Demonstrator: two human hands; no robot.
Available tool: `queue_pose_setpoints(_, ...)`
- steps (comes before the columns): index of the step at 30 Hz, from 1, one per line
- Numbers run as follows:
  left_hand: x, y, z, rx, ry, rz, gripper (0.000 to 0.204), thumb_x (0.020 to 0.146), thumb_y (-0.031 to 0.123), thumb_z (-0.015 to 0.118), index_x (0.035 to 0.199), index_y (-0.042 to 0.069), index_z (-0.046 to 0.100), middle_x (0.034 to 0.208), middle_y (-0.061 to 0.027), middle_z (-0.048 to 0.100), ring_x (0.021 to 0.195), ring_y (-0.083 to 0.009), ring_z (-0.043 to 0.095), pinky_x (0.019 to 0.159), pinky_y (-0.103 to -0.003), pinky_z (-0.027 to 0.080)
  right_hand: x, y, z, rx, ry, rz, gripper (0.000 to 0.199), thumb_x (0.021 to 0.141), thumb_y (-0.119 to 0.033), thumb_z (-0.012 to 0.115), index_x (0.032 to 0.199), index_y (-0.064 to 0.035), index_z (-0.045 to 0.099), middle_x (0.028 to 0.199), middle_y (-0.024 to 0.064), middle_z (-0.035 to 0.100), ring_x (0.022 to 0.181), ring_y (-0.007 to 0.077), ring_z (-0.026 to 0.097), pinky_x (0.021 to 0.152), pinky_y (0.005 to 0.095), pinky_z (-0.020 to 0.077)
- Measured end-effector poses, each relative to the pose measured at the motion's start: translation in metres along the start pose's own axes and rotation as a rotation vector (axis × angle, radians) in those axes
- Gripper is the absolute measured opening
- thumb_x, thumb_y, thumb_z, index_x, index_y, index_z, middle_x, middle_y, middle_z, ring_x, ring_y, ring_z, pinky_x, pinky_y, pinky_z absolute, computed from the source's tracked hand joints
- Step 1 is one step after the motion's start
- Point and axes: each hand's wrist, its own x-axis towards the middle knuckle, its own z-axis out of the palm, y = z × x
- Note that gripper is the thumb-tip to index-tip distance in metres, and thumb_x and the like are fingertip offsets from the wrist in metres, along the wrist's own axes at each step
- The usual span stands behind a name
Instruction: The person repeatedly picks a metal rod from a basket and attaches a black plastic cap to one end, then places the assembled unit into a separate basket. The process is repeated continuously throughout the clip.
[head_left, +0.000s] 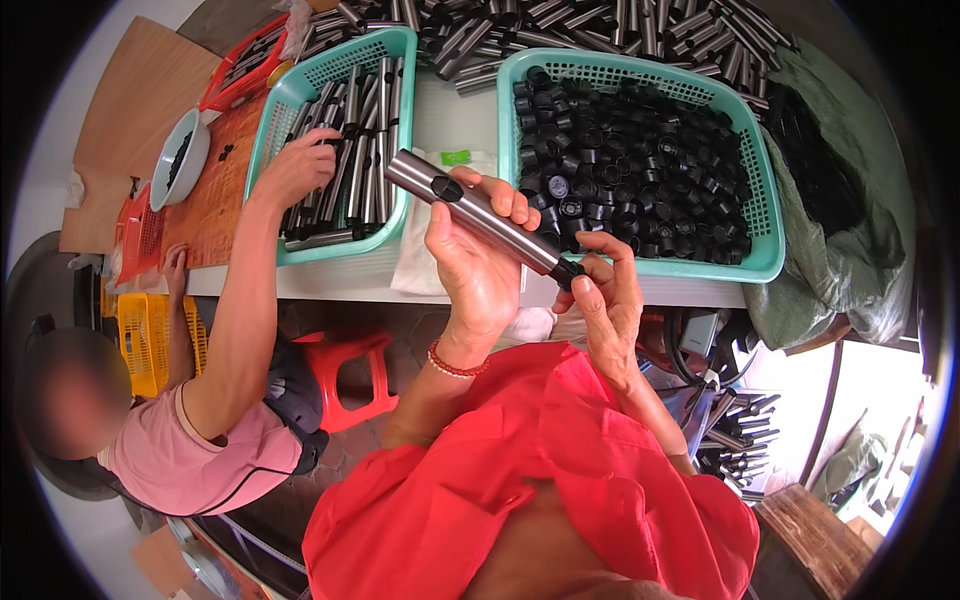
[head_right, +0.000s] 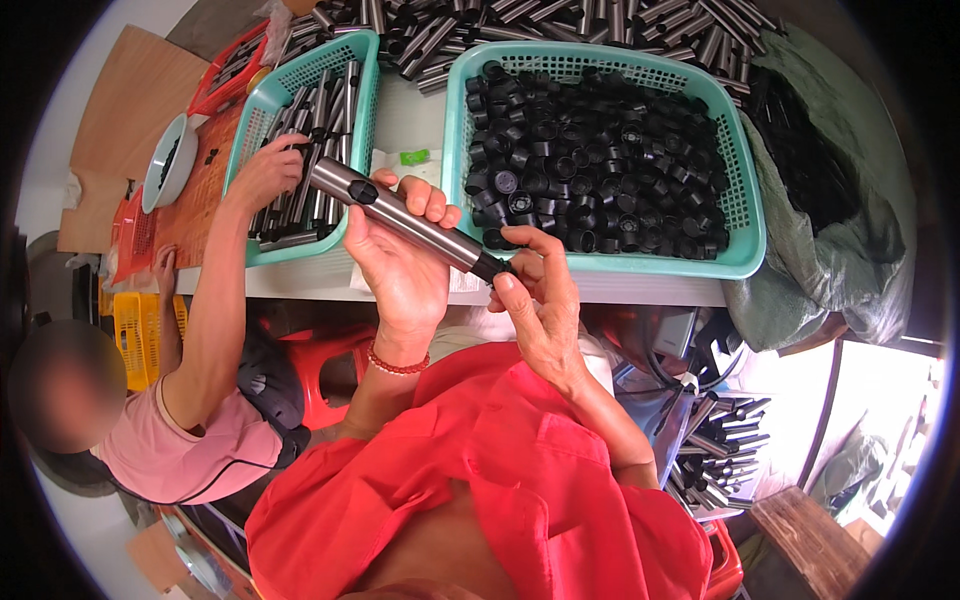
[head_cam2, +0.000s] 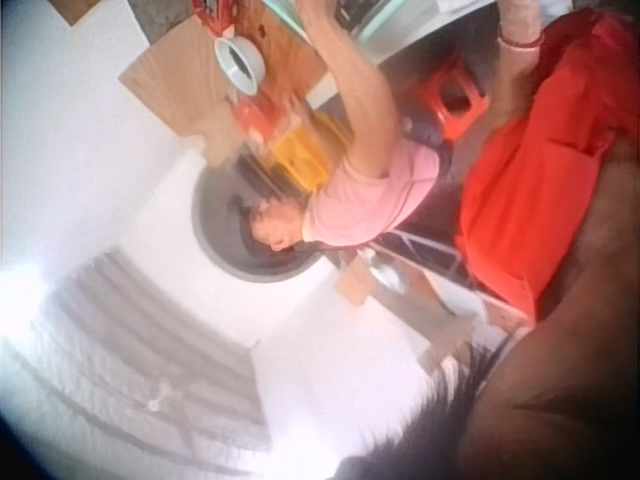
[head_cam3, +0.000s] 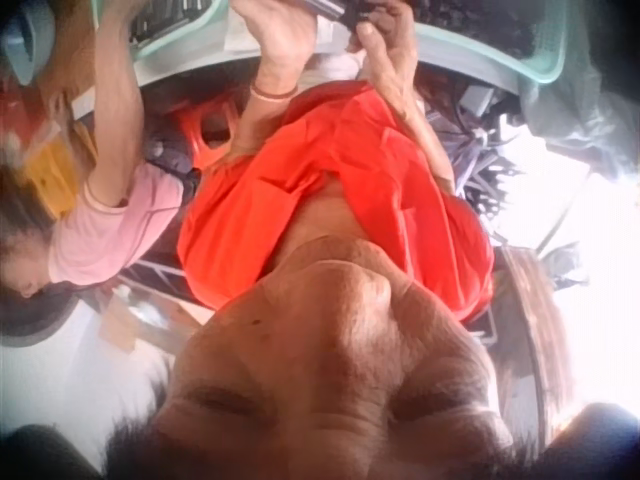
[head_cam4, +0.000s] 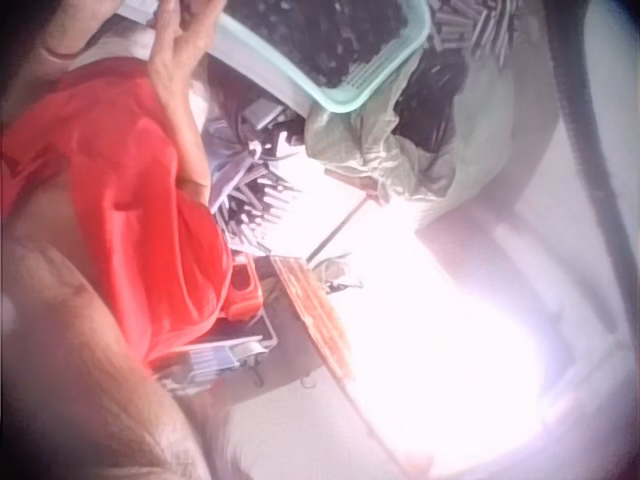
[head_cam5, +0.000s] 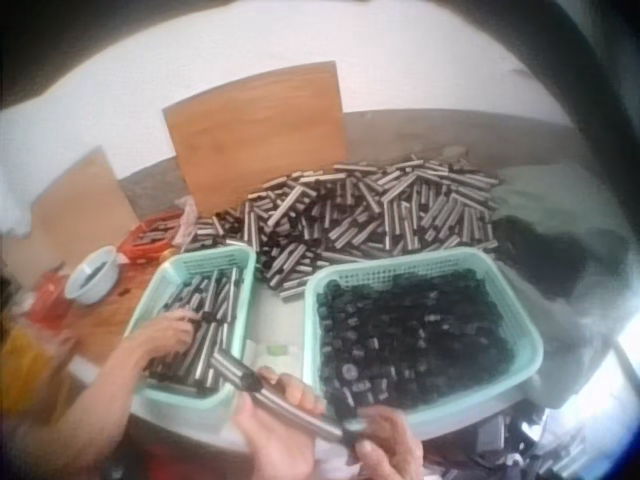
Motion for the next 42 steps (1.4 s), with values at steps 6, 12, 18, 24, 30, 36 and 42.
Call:
queue_pose_setpoints(6,-0.003,0.001,-0.003,0.093,-0.039,-0.018,0.035,0.095,0.045,0.044,0.107,0.013,0.042,0.084,-0.0015,0.043,0.078,-0.0144,0.041,0.073,-0.030,0.038,-0.006,0.008,-0.007,-0.080,-0.032,-0.054,0.045,0.090,-0.016,0.061,0.126,-0.0014,0.039,0.076,0.0061,0.052,0.065,0.0108,0.053,0.062,0.0242,0.0446)
queue_pose_setpoints(12,-0.008,-0.008,-0.008,0.089,-0.029,-0.002,0.038,0.096,0.046,0.043,0.110,0.011,0.041,0.087,-0.0013,0.040,0.079,-0.0134,0.038,0.074,-0.029,0.037,-0.005,0.016,-0.012,-0.423,-0.003,-0.407,0.055,0.081,-0.017,0.070,0.125,-0.0006,0.040,0.096,0.0165,0.064,0.078,0.0253,0.065,0.071,0.0336,0.0509)
queue_pose_setpoints(18,-0.010,-0.004,-0.014,0.060,-0.045,-0.020,0.037,0.096,0.045,0.043,0.111,0.011,0.040,0.087,-0.0013,0.040,0.080,-0.0138,0.038,0.075,-0.030,0.037,-0.010,0.014,-0.012,-0.292,-0.021,-0.216,0.050,0.084,-0.013,0.068,0.123,0.0016,0.039,0.086,0.0128,0.062,0.069,0.0203,0.063,0.064,0.0306,0.0507)
queue_pose_setpoints(24,-0.012,0.000,-0.010,0.109,-0.172,0.006,0.040,0.096,0.046,0.042,0.113,0.010,0.037,0.088,-0.0039,0.043,0.081,-0.0164,0.043,0.075,-0.034,0.041,0.000,0.009,-0.004,0.130,-0.008,0.397,0.067,0.095,-0.057,0.027,0.090,0.0028,0.057,0.065,0.0078,0.057,0.052,0.0136,0.056,0.048,0.0241,0.0444)
queue_pose_setpoints(30,-0.017,0.000,-0.010,0.218,-0.294,0.019,0.043,0.094,0.050,0.043,0.113,0.012,0.034,0.088,-0.0045,0.043,0.079,-0.0172,0.044,0.075,-0.034,0.041,0.005,-0.007,0.004,0.225,-0.090,0.640,0.070,0.096,-0.056,0.027,0.072,0.0014,0.059,0.047,0.0029,0.045,0.038,0.0130,0.042,0.040,0.0250,0.0349)
queue_pose_setpoints(36,-0.019,-0.002,-0.007,0.267,-0.306,0.022,0.044,0.093,0.052,0.043,0.112,0.013,0.034,0.082,-0.0045,0.045,0.076,-0.0188,0.047,0.076,-0.036,0.041,0.005,-0.012,0.013,0.296,0.100,0.502,0.040,0.098,-0.037,0.035,0.095,-0.0033,0.057,0.051,-0.0036,0.036,0.041,0.0052,0.026,0.041,0.0225,0.0213)
queue_pose_setpoints(42,-0.022,-0.007,-0.012,0.204,-0.254,0.016,0.042,0.094,0.052,0.042,0.110,0.014,0.034,0.083,-0.0034,0.044,0.076,-0.0165,0.045,0.077,-0.035,0.039,0.001,0.007,0.027,0.164,0.299,0.218,0.030,0.098,-0.024,0.033,0.098,-0.0060,0.056,0.056,-0.0068,0.042,0.050,0.0006,0.028,0.046,0.0194,0.0201)
